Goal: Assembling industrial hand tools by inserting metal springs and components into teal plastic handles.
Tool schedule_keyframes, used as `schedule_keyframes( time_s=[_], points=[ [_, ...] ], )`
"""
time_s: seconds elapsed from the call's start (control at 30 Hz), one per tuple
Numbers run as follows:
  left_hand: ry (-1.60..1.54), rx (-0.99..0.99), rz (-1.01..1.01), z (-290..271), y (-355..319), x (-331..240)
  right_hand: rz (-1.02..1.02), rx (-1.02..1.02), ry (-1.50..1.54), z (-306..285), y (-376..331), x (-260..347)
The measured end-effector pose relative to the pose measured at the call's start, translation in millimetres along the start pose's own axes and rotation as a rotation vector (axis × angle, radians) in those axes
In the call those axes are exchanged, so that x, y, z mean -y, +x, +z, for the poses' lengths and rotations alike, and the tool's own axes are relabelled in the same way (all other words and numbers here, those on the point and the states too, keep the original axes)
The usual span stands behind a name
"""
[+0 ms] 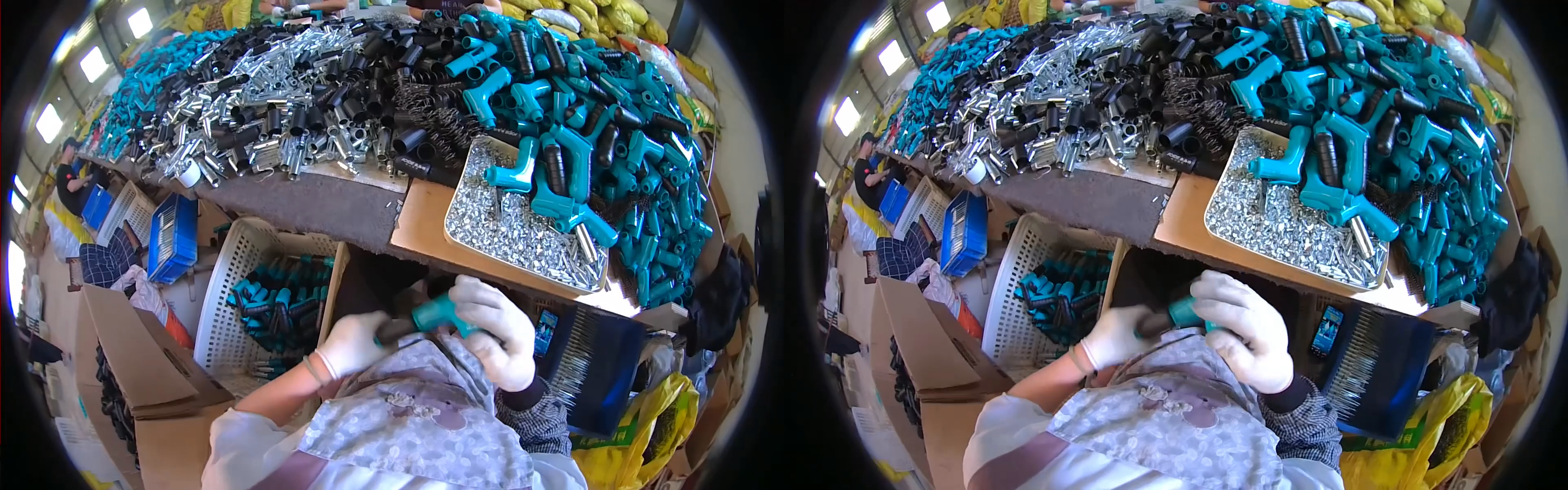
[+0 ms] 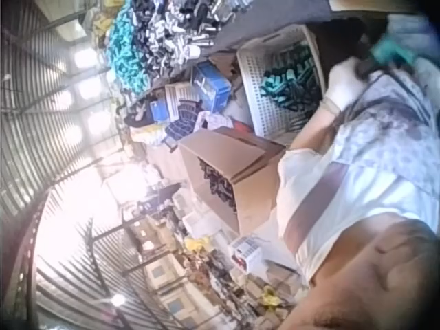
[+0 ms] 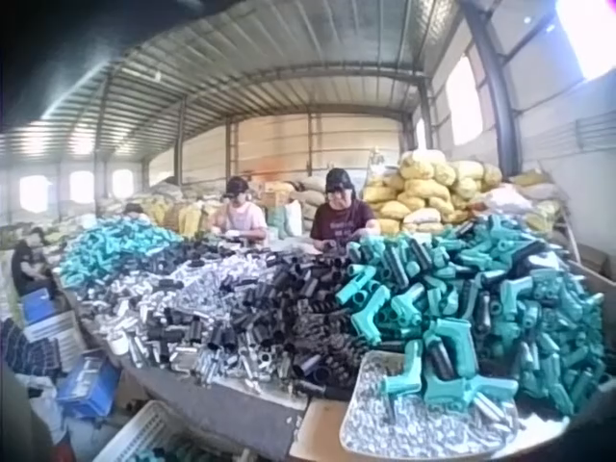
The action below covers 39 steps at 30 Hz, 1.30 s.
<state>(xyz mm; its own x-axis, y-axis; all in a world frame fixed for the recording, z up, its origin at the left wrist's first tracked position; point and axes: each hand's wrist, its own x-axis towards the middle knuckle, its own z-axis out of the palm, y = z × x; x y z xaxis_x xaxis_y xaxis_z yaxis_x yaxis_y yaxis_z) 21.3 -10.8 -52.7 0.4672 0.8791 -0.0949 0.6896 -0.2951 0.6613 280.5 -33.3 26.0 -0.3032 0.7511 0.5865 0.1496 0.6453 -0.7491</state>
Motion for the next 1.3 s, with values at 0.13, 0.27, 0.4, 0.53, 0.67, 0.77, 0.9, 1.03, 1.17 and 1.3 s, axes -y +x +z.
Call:
schedule_keyframes(
  time_s=[0.13,0.27,0.4,0.53,0.67,0.77,0.9,1.03,1.17,1.3],
  points=[
    [0.019,-0.177,0.544,-6,-7,4,0.411,-0.209,0.149,-15,-7,-5],
    [-0.056,-0.134,0.026,1,4,6,-0.015,0.009,0.016,6,-1,3],
    [0.165,0.007,0.51,-10,-5,10,0.352,-0.082,0.317,-15,-8,-1],
    [-0.176,-0.133,-0.047,-8,10,18,0.068,-0.035,0.059,11,-2,4],
    [0.076,0.089,0.509,0,-9,20,0.182,0.048,0.239,-9,6,-14],
    [-0.222,-0.234,0.321,-6,2,20,0.149,-0.087,0.104,-4,-2,-8],
    [0.021,0.022,0.261,-2,-3,7,-0.113,0.077,-0.211,12,13,-4],
    [0.395,-0.116,0.505,-23,3,8,0.718,0.086,-0.003,-16,-4,-29],
    [0.427,-0.102,0.559,-32,19,19,0.497,0.281,-0.485,-4,-12,-45],
    [0.493,0.026,0.771,-48,44,-17,0.402,0.445,-0.047,31,-13,-59]
  ],
)
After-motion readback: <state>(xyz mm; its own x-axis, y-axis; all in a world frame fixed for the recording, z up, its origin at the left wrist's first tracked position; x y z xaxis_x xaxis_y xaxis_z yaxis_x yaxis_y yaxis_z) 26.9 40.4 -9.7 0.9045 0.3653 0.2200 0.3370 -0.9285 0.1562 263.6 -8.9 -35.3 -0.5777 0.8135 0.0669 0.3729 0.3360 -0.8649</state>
